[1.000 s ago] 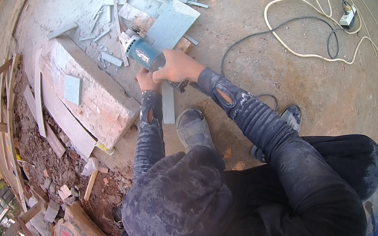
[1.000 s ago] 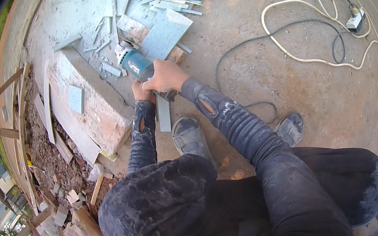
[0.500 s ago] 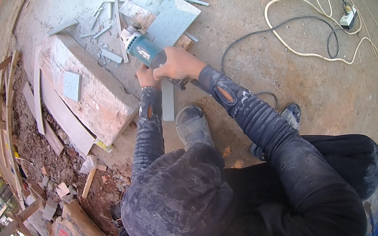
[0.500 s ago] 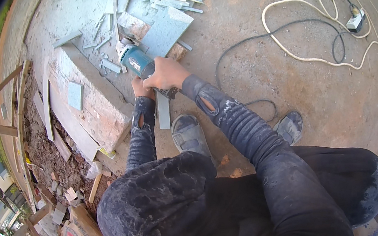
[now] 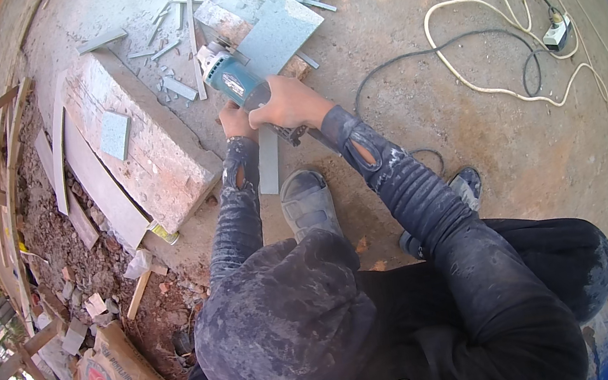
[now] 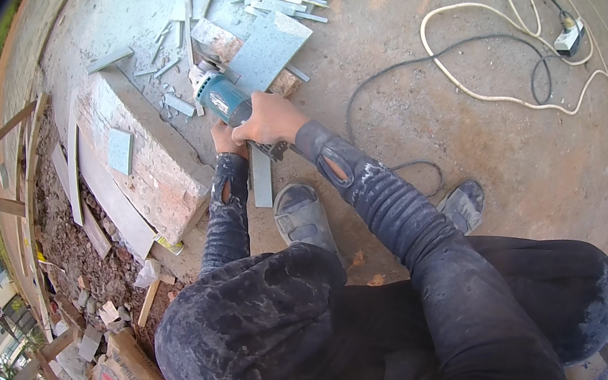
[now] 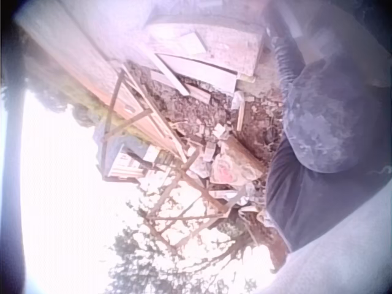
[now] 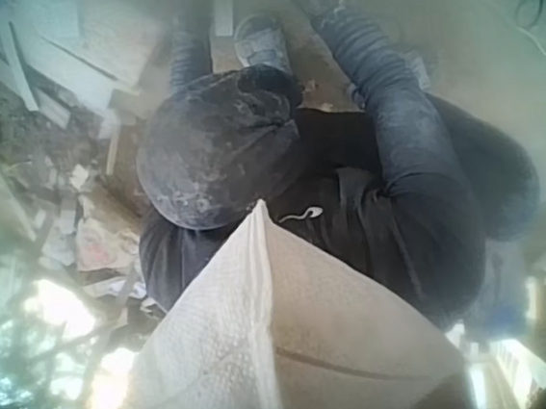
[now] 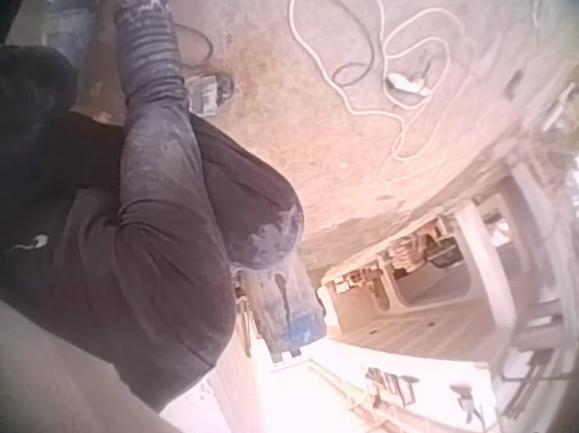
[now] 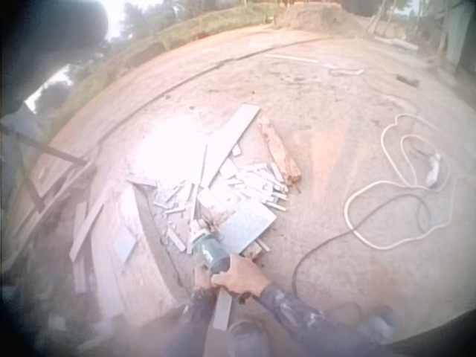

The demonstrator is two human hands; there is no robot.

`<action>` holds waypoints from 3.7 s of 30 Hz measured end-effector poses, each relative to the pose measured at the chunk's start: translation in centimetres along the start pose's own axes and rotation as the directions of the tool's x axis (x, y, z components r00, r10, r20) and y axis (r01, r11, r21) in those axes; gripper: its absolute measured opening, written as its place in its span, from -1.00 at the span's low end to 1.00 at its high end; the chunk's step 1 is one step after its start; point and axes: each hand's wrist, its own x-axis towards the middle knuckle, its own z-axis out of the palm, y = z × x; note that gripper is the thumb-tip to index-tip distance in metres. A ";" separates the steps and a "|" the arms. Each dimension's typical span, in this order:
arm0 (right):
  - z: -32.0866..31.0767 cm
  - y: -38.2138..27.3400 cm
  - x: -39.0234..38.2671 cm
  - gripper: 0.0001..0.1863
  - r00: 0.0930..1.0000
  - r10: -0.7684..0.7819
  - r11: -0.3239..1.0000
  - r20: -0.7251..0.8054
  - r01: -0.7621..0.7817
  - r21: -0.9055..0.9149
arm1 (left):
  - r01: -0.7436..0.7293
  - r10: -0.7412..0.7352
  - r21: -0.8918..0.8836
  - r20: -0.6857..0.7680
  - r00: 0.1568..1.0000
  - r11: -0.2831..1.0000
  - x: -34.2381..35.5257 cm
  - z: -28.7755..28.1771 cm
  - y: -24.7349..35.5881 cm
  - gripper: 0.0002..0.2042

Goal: The person cuts stone tiles by holding them against a wooden support and using an angle grinder with their other hand.

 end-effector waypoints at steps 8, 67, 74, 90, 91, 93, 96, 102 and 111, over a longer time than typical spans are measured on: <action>0.3 0.3 -0.1 -0.28 1.000 -0.004 1.000 -0.021 0.003 -0.008 | 0.010 -0.010 -0.036 0.011 1.000 0.999 0.3 -0.1 -0.3 -0.76; -0.9 -0.5 -2.8 -0.28 0.997 0.077 0.997 0.029 -0.077 -0.004 | 0.060 -0.068 -0.129 -0.057 0.996 0.990 0.7 0.8 -1.3 -0.77; -1.2 -0.8 -2.9 -0.24 0.996 0.085 0.996 0.035 -0.086 0.002 | 0.080 -0.086 -0.139 -0.043 0.995 0.987 0.5 0.9 -0.8 -0.77; -1.5 -0.9 -2.3 -0.32 0.995 0.081 0.997 0.055 -0.082 0.004 | 0.035 -0.043 -0.223 -0.032 0.999 0.974 0.7 1.1 -1.6 -0.77; -1.3 -0.5 -2.1 -0.33 0.995 0.080 0.997 0.053 -0.081 0.006 | 0.031 -0.038 -0.245 -0.024 0.999 0.969 0.5 1.3 -1.4 -0.77; -1.3 -0.7 -2.0 -0.32 0.995 0.076 0.997 0.061 -0.077 0.012 | 0.035 -0.042 -0.202 -0.027 0.999 0.979 0.5 1.1 -1.4 -0.77; -1.3 -0.7 -2.0 -0.31 0.994 0.080 0.996 0.073 -0.081 0.020 | 0.047 -0.055 -0.193 -0.033 0.998 0.980 0.3 1.1 -1.3 -0.77; -0.8 -0.1 -1.5 -0.50 0.996 0.069 0.998 0.053 -0.069 0.002 | 0.070 -0.090 -0.297 -0.057 0.994 0.952 0.4 1.5 -1.3 -0.79; -0.8 0.0 -1.7 -0.50 0.996 0.075 0.997 0.052 -0.075 -0.004 | 0.091 -0.120 -0.297 -0.079 0.990 0.950 0.1 1.9 -0.9 -0.80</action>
